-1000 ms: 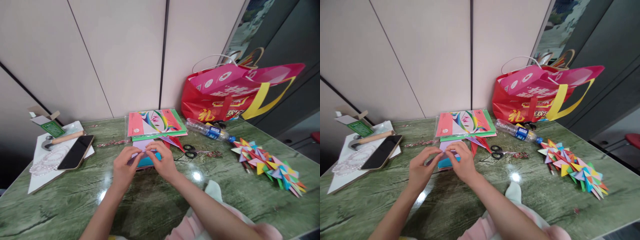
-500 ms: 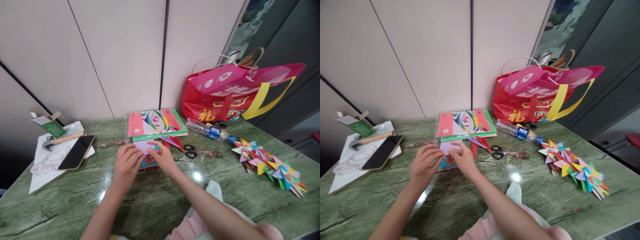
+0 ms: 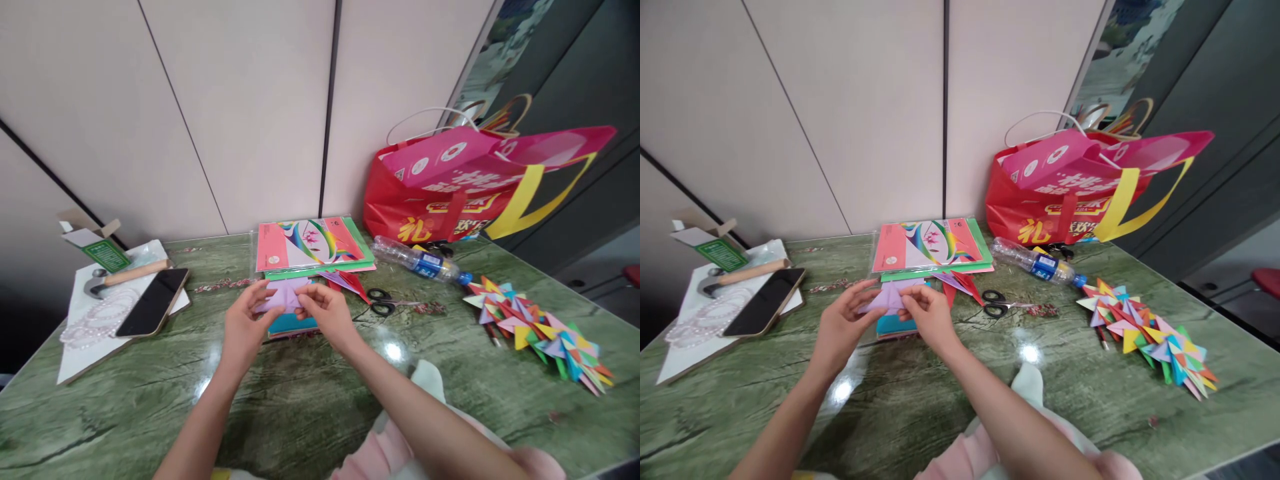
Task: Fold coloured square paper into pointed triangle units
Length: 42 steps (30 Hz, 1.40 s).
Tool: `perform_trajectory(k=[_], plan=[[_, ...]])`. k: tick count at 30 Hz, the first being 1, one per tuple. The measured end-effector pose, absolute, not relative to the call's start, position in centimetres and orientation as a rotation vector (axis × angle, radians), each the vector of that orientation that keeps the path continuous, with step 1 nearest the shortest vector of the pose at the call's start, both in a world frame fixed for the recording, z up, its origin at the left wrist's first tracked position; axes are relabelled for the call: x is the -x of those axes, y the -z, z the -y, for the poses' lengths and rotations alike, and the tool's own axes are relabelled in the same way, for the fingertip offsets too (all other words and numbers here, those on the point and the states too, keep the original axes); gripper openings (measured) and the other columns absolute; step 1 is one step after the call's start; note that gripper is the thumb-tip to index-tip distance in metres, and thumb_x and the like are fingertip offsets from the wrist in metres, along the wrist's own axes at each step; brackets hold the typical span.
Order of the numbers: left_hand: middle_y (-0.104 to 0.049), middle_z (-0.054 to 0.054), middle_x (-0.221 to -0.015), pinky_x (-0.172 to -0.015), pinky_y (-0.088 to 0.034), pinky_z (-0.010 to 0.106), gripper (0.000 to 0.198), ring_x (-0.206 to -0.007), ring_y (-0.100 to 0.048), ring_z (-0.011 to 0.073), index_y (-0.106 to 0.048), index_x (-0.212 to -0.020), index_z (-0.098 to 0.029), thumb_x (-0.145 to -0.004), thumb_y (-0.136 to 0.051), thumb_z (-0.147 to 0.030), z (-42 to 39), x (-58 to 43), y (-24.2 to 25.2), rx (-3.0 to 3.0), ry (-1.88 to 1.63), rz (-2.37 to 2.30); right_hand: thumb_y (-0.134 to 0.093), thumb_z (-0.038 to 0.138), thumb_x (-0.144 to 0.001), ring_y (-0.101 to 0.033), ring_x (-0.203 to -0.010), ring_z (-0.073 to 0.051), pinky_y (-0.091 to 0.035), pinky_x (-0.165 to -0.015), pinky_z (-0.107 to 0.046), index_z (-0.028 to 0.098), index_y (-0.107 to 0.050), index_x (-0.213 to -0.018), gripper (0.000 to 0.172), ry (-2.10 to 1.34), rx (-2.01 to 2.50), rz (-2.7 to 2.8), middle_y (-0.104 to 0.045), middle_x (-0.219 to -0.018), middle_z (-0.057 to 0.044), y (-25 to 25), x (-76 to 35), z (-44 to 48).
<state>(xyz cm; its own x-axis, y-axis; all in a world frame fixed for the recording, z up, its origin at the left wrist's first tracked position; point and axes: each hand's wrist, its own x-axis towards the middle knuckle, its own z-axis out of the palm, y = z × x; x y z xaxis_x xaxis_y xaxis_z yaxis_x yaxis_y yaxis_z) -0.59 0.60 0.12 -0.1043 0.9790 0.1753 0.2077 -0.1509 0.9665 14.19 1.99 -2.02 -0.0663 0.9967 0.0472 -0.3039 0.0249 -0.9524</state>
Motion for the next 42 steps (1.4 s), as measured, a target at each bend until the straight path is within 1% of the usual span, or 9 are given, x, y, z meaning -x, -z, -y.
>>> perform_trajectory(k=[3,6,13,20,25,29,31,38,42], plan=[[-0.068,0.009,-0.088,-0.077,-0.049,0.038,0.058,-0.082,-0.064,0.0226,-0.056,-0.109,-0.014,-0.056,-0.075,-0.030,-0.65,0.70,-0.22,-1.190,-1.251,-1.333,-0.068,0.035,-0.065,-0.060,-0.053,-0.011,-0.052,-0.052,-0.024,0.015,-0.063,-0.075,0.023,-1.361,0.927,1.038,-0.061,-0.059,0.002,1.98,-14.18,-2.00],[-0.068,0.008,-0.085,-0.074,-0.049,0.034,0.059,-0.074,-0.064,0.0188,-0.058,-0.105,-0.012,-0.052,-0.078,-0.027,-0.72,0.98,-0.18,-1.090,-1.230,-1.305,-0.069,0.037,-0.064,-0.061,-0.054,-0.012,-0.053,-0.054,-0.026,0.015,-0.063,-0.075,0.025,-1.386,0.924,1.031,-0.063,-0.062,0.001,1.96,-14.14,-1.98],[-0.068,0.009,-0.088,-0.070,-0.050,0.028,0.056,-0.073,-0.064,0.0169,-0.061,-0.102,-0.010,-0.051,-0.079,-0.024,-0.75,1.30,-0.03,-1.011,-1.163,-1.284,-0.073,0.031,-0.059,-0.060,-0.051,-0.011,-0.051,-0.053,-0.024,0.015,-0.062,-0.075,0.025,-1.435,0.920,1.067,-0.059,-0.057,0.004,2.10,-14.18,-2.04],[-0.073,0.007,-0.079,-0.073,-0.053,0.031,0.057,-0.068,-0.067,0.0177,-0.058,-0.108,-0.011,-0.056,-0.078,-0.024,-0.36,0.94,-0.50,-0.950,-1.110,-1.176,-0.074,0.031,-0.058,-0.057,-0.049,-0.010,-0.050,-0.053,-0.024,0.016,-0.063,-0.074,0.024,-1.452,0.907,1.103,-0.055,-0.054,0.006,2.03,-14.24,-2.02],[-0.073,0.007,-0.081,-0.076,-0.054,0.033,0.060,-0.070,-0.068,0.0191,-0.058,-0.110,-0.010,-0.055,-0.078,-0.021,-0.19,0.87,-0.69,-0.904,-1.110,-1.140,-0.077,0.032,-0.052,-0.056,-0.048,-0.009,-0.050,-0.052,-0.023,0.016,-0.063,-0.073,0.030,-1.501,0.910,1.061,-0.054,-0.054,0.007,1.64,-14.31,-1.90],[-0.073,0.007,-0.084,-0.079,-0.054,0.035,0.069,-0.075,-0.068,0.0200,-0.053,-0.120,-0.012,-0.056,-0.078,-0.020,-0.04,0.82,-0.92,-0.925,-1.115,-1.098,-0.078,0.032,-0.051,-0.055,-0.047,-0.008,-0.048,-0.050,-0.022,0.016,-0.062,-0.072,0.031,-1.531,0.932,1.041,-0.058,-0.054,0.005,1.48,-14.42,-1.86],[-0.072,0.007,-0.087,-0.079,-0.054,0.036,0.069,-0.077,-0.067,0.0205,-0.053,-0.121,-0.013,-0.057,-0.077,-0.021,-0.02,0.77,-0.95,-0.953,-1.126,-1.097,-0.078,0.032,-0.050,-0.054,-0.047,-0.009,-0.047,-0.049,-0.022,0.016,-0.062,-0.071,0.031,-1.547,0.936,1.035,-0.059,-0.054,0.005,1.49,-14.44,-1.87],[-0.071,0.005,-0.091,-0.075,-0.056,0.036,0.057,-0.081,-0.066,0.0217,-0.063,-0.110,-0.017,-0.055,-0.078,-0.023,-0.14,0.61,-0.67,-0.974,-1.196,-1.153,-0.078,0.033,-0.050,-0.054,-0.048,-0.009,-0.045,-0.047,-0.021,0.017,-0.061,-0.067,0.029,-1.507,0.952,1.066,-0.058,-0.052,0.005,1.50,-14.35,-1.90],[-0.073,0.006,-0.080,-0.075,-0.055,0.036,0.035,-0.071,-0.067,0.0214,-0.072,-0.085,-0.014,-0.052,-0.079,-0.024,-0.20,0.62,-0.57,-0.965,-1.171,-1.193,-0.076,0.035,-0.051,-0.052,-0.047,-0.009,-0.044,-0.047,-0.022,0.017,-0.063,-0.064,0.026,-1.469,0.951,1.114,-0.059,-0.054,0.003,1.33,-14.43,-1.79]])
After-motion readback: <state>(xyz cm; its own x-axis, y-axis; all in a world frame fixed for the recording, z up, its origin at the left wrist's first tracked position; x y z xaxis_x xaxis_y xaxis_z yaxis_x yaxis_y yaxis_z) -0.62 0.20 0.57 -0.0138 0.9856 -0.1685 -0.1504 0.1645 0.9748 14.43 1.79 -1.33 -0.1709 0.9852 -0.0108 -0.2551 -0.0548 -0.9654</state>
